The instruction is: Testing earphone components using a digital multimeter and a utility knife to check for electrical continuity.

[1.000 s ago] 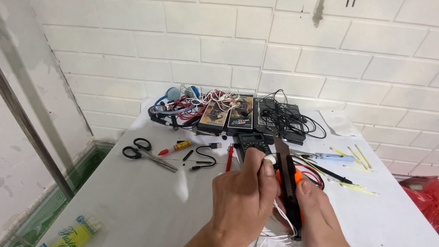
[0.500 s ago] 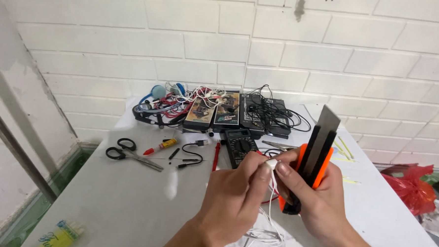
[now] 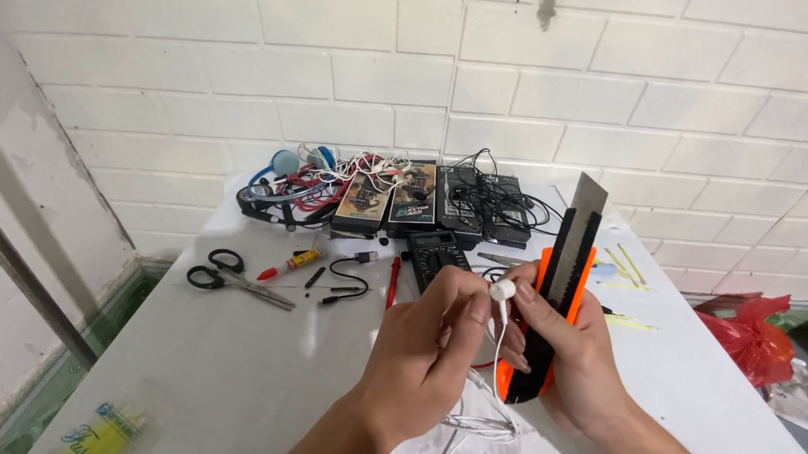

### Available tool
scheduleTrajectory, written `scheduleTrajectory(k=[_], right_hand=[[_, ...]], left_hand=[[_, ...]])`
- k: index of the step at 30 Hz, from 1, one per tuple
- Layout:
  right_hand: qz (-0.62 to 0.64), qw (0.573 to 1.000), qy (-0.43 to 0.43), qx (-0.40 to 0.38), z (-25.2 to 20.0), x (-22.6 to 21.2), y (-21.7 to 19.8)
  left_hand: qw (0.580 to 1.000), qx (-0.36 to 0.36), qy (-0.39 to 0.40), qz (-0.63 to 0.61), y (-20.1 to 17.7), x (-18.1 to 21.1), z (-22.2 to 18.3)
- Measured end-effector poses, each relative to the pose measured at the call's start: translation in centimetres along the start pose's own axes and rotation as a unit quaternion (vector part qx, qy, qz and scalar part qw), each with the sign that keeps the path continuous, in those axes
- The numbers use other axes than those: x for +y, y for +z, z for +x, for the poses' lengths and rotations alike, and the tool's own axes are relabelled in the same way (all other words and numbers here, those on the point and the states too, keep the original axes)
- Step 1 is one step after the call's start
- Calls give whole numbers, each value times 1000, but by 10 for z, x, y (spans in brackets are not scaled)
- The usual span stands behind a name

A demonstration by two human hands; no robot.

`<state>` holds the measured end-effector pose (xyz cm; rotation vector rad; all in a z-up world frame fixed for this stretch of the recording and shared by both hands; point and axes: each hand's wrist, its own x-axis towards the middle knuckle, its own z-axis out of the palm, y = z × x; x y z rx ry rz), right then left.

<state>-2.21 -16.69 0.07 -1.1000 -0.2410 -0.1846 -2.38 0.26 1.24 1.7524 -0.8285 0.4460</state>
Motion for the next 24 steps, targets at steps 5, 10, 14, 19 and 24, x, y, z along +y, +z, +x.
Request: scheduleTrajectory(k=[5, 10, 14, 19, 24], right_hand=[[16, 1000, 11, 15, 3, 1, 1], [12, 999, 4, 39, 7, 0, 8], [-26, 995, 17, 99, 10, -1, 10], [-104, 982, 6, 159, 10, -5, 18], [-186, 963, -9, 196, 12, -4, 16]], left_hand=[[1000, 8, -6, -2, 1, 0, 2], [999, -14, -25, -13, -2, 5, 6], [1000, -5, -24, -14, -1, 3, 9], [998, 10, -28, 62, 2, -8, 10], [986, -4, -140, 85, 0, 1, 16]])
